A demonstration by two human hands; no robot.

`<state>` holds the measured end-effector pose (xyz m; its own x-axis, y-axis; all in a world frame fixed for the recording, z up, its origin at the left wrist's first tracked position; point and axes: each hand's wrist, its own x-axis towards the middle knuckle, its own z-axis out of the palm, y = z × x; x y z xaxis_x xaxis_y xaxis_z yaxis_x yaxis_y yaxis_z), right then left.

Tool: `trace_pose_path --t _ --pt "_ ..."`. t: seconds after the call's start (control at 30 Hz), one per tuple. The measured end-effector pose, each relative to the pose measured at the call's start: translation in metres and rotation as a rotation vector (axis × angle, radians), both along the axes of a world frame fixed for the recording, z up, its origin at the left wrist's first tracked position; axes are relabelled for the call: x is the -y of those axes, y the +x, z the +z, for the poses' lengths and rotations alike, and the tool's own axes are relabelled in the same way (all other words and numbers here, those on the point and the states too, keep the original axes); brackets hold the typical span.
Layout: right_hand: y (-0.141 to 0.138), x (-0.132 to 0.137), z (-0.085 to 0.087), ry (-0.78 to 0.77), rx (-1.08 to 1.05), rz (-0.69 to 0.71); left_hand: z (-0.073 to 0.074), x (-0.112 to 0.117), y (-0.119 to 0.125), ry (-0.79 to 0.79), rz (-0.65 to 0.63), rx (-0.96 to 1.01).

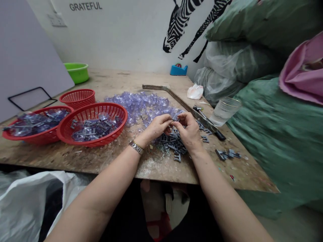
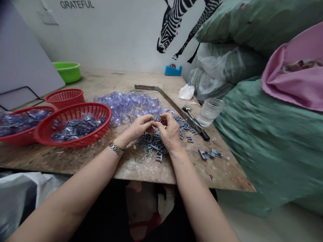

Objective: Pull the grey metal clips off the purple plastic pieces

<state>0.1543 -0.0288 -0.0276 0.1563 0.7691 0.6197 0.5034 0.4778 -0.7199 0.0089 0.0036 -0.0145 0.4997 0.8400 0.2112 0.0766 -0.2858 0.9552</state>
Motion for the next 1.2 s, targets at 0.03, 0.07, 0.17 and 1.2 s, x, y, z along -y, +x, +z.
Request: trace_pose_path --t 0.03,0.07,0.17,1.2 --pt "0.0 0.0 0.0 0.008 0.017 -0.006 0.0 0.0 0.0 0.0 -0.001 -0.001" --pt "0.0 0.001 0.0 0.013 0.032 -0.01 0.0 0.0 0.0 0.001 -0.002 0.001" --pt "0.0 0.001 0.001 0.009 0.059 -0.018 0.002 0.001 -0.001 0.007 0.001 0.005" --pt "0.009 -0.01 -0.009 -0.026 -0.167 0.002 0.025 0.005 -0.009 -0.165 0.239 0.541"
